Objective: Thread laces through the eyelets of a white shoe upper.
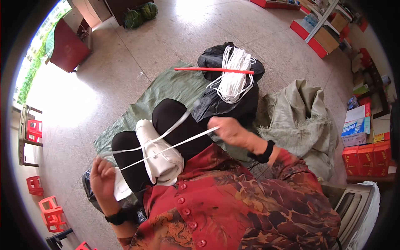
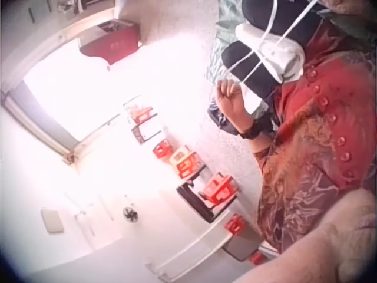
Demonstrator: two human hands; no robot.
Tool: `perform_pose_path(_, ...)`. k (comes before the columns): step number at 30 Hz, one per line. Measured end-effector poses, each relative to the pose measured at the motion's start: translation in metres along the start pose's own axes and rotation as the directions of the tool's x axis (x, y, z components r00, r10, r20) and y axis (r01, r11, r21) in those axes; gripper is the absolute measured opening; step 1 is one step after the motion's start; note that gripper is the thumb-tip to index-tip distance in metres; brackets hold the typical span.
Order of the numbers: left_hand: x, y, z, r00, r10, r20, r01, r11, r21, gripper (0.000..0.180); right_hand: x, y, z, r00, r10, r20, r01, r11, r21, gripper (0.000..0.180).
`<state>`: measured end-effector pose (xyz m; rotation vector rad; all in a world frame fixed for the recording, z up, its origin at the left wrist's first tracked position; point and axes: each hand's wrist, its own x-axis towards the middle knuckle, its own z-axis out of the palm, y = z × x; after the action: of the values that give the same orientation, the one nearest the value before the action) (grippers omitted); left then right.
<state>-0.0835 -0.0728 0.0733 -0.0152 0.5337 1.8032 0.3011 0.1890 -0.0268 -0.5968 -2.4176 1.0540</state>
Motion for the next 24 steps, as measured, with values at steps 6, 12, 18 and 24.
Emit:
perform_pose_path(6,-0.032,0.128,-0.138,0.896,0.237,-0.377,-0.264,0.964,-0.022,0.03,-0.057,0.131,-0.055,0.968,0.249,-0.005,-0.204,0.779,-0.593,0.021)
perform_pose_path(12,-0.021,0.172,-0.167,0.585,0.532,-0.612,-0.447,0.842,0.303,0.032,-0.035,0.189,-0.142,0.336,0.933,-0.13,-0.579,0.313,0.753,0.026)
perform_pose_path(18,0.029,0.037,-0.025,0.705,0.709,0.002,-0.069,0.066,0.995,0.017,0.064,0.002,-0.085,0.931,-0.079,-0.356,-0.012,0.969,-0.247,0.034)
perform_pose_path(24,-0.002,-0.088,-0.002,0.913,0.055,0.405,-0.229,-0.752,0.618,0.011,0.072,-0.08,0.006,0.834,-0.403,0.376,0.442,0.897,-0.021,0.024)
